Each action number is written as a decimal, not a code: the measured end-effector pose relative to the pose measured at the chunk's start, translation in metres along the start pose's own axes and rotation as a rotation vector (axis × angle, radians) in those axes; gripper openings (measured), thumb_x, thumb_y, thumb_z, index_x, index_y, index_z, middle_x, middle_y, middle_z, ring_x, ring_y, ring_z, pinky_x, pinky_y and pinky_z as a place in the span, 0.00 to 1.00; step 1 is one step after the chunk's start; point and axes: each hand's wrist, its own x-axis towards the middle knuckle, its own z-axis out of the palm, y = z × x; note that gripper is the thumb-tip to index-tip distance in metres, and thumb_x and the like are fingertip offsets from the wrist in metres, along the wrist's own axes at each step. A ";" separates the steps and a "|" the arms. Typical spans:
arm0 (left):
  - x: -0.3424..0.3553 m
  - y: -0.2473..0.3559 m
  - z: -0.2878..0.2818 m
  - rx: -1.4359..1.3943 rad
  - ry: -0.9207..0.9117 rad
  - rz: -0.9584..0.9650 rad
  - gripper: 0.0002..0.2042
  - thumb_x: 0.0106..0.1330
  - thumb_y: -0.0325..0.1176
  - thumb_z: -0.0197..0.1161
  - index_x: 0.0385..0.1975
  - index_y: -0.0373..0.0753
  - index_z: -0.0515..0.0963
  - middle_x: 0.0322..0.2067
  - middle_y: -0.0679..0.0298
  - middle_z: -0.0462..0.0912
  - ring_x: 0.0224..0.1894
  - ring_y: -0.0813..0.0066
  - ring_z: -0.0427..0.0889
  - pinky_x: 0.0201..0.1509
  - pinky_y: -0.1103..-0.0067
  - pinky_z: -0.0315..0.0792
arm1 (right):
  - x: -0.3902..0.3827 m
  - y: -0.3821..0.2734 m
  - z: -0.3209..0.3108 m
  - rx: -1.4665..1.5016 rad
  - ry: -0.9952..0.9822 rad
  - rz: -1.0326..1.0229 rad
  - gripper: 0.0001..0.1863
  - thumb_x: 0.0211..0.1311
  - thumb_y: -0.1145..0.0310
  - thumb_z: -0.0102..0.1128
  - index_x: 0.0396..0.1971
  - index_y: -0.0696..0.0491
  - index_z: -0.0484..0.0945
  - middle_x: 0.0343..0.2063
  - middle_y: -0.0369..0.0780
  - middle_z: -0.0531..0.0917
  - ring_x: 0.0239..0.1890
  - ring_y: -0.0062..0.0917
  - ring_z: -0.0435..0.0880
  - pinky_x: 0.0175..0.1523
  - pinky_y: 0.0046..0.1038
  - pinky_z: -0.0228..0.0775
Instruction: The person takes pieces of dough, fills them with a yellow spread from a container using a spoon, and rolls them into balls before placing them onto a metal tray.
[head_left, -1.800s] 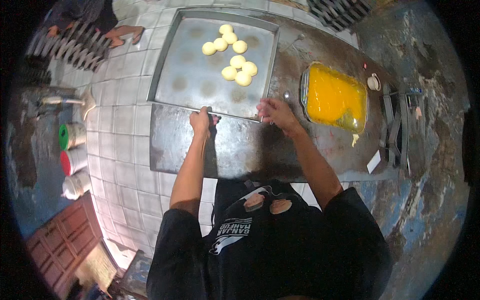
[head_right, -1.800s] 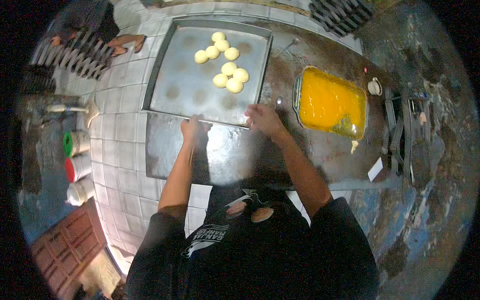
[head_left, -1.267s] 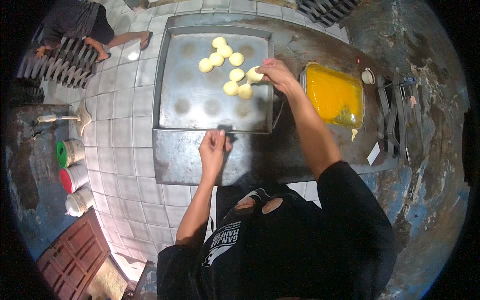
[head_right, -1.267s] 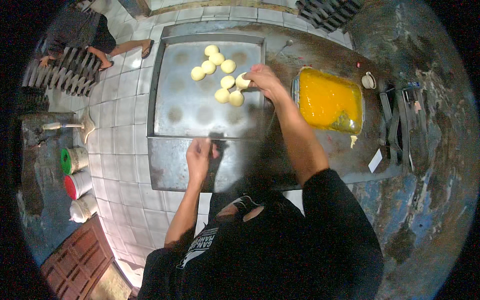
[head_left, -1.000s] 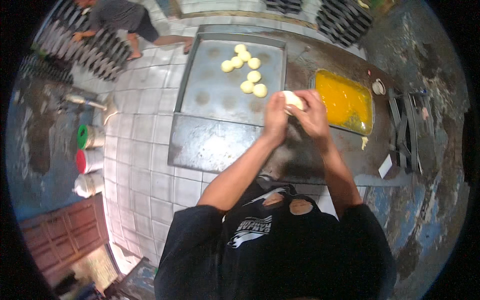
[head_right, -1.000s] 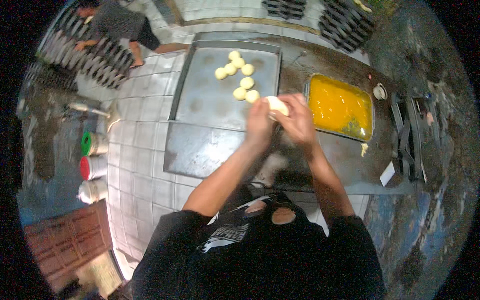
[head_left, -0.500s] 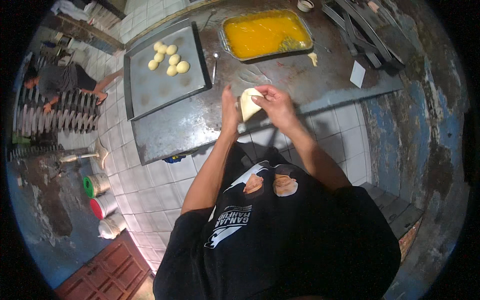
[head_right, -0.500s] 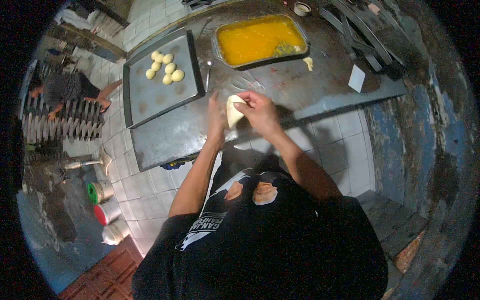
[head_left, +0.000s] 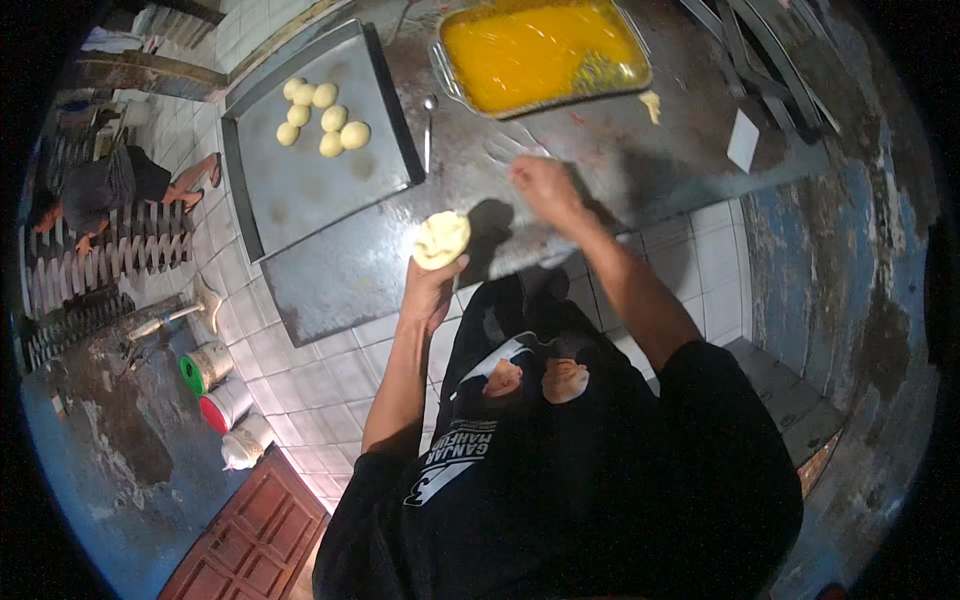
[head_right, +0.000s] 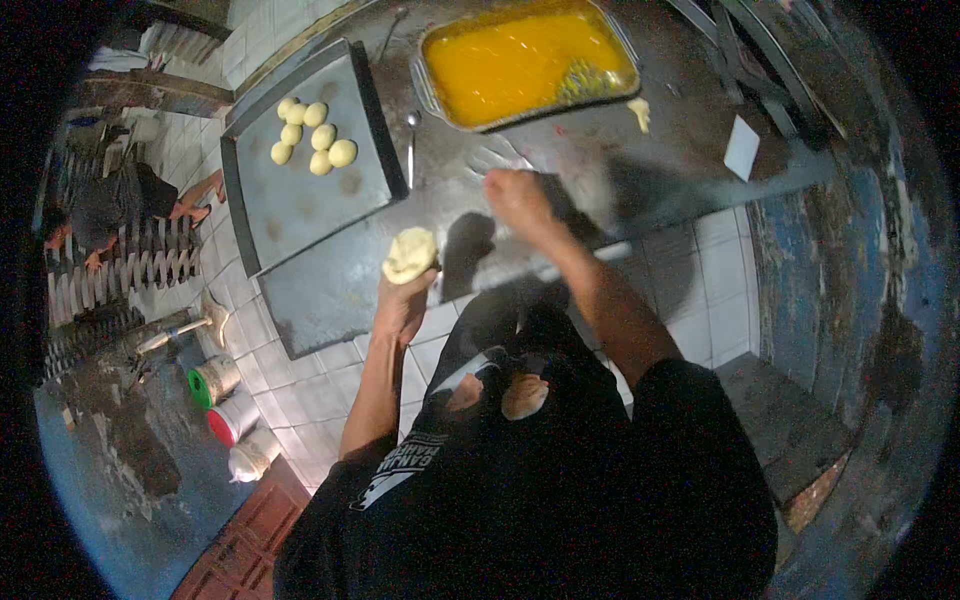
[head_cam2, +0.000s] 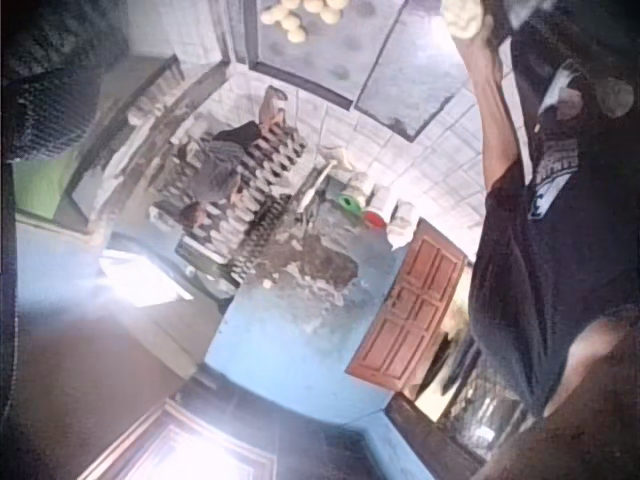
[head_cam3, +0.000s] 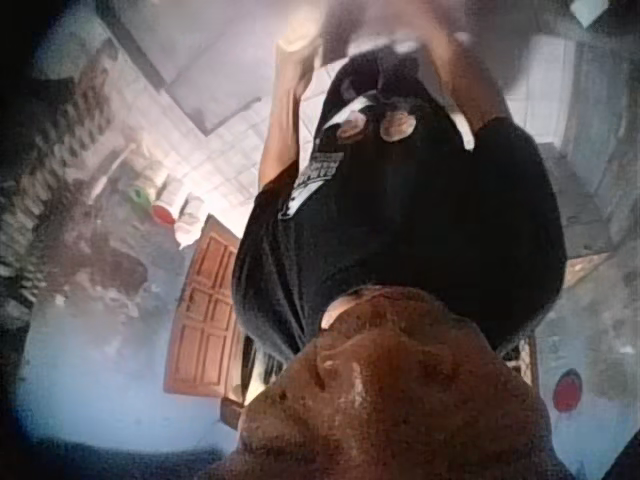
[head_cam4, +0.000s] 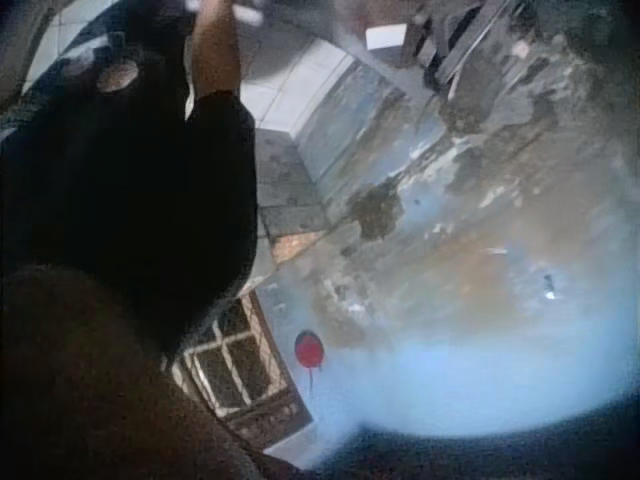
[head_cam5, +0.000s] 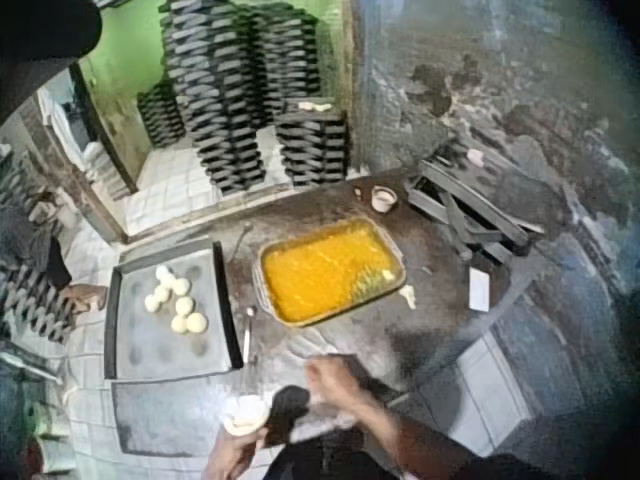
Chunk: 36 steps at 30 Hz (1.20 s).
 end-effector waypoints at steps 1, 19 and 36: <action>0.006 0.016 -0.007 -0.008 0.036 -0.008 0.28 0.56 0.16 0.70 0.59 0.36 0.73 0.54 0.64 0.81 0.56 0.75 0.79 0.61 0.77 0.70 | 0.021 -0.005 0.015 -0.007 -0.003 -0.006 0.09 0.62 0.66 0.61 0.37 0.55 0.83 0.32 0.49 0.86 0.37 0.44 0.86 0.42 0.41 0.76; 0.177 0.125 -0.033 0.299 -0.021 0.115 0.36 0.56 0.14 0.69 0.65 0.39 0.61 0.50 0.63 0.78 0.53 0.74 0.78 0.60 0.78 0.73 | 0.126 -0.053 -0.021 -0.387 0.071 -0.017 0.09 0.66 0.67 0.53 0.39 0.57 0.76 0.30 0.49 0.83 0.33 0.48 0.84 0.39 0.47 0.77; 0.240 0.088 0.021 0.808 0.028 0.410 0.24 0.62 0.26 0.70 0.56 0.37 0.69 0.45 0.54 0.83 0.48 0.64 0.84 0.53 0.73 0.76 | 0.120 -0.071 -0.050 0.215 -0.086 0.458 0.13 0.66 0.65 0.56 0.39 0.58 0.83 0.29 0.48 0.85 0.28 0.40 0.85 0.35 0.35 0.75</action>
